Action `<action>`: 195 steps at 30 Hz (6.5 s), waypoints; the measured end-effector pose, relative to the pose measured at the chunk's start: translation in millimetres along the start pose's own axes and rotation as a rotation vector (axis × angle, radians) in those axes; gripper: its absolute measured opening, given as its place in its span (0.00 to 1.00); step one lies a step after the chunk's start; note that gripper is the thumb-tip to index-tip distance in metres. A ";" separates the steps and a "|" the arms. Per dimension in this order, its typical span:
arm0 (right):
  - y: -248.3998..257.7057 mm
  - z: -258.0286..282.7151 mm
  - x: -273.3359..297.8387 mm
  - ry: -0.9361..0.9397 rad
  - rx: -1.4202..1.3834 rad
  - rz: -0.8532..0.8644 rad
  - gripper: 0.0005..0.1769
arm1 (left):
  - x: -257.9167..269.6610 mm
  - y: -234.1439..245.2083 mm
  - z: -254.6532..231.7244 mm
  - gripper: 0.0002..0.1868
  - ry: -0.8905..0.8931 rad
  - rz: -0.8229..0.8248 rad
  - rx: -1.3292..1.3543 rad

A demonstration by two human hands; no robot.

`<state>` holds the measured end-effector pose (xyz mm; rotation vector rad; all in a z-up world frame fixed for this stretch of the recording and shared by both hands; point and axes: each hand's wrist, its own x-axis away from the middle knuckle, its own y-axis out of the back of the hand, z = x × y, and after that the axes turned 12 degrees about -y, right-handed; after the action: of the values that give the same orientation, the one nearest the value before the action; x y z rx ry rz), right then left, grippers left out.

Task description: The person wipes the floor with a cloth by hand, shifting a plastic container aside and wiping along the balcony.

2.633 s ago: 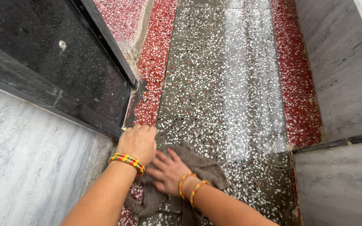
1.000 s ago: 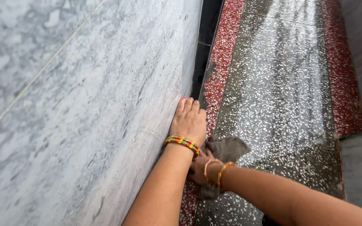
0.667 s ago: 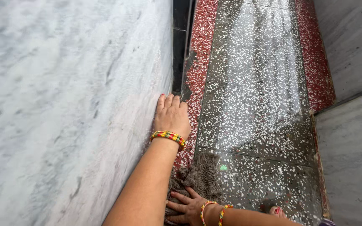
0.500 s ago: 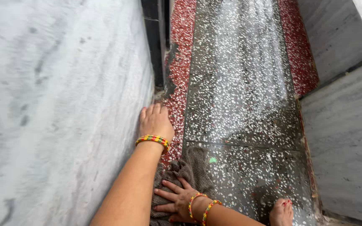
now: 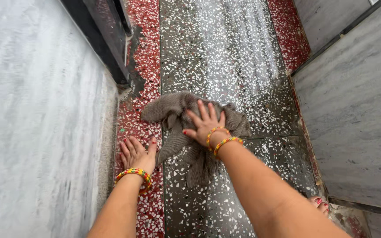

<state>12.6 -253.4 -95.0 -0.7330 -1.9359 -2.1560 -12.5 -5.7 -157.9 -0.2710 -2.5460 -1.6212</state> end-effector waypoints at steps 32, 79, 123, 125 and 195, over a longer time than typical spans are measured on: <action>-122.9 -162.0 129.0 -0.732 -0.143 0.144 0.64 | 2.4 27.6 -57.0 0.84 0.189 0.492 -0.274; -253.6 -90.4 294.9 1.065 0.111 -0.780 0.34 | 110.5 6.5 -23.2 0.50 0.161 -0.008 -0.046; -11.2 -203.0 59.2 -0.369 -0.068 -0.249 0.43 | 129.3 -42.0 -50.2 0.61 0.368 0.328 -0.105; -2.3 -212.6 71.2 -0.445 -0.027 -0.155 0.42 | 129.2 -39.2 -53.6 0.61 0.364 0.331 -0.103; -101.4 -257.2 83.7 -0.374 -0.230 -0.252 0.44 | 222.5 24.8 -61.6 0.76 0.101 0.585 -0.337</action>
<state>-168.4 -469.1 -159.6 -1.0476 -2.0678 -2.5814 -225.1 -31.1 -68.0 -0.8455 -1.8517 -1.7323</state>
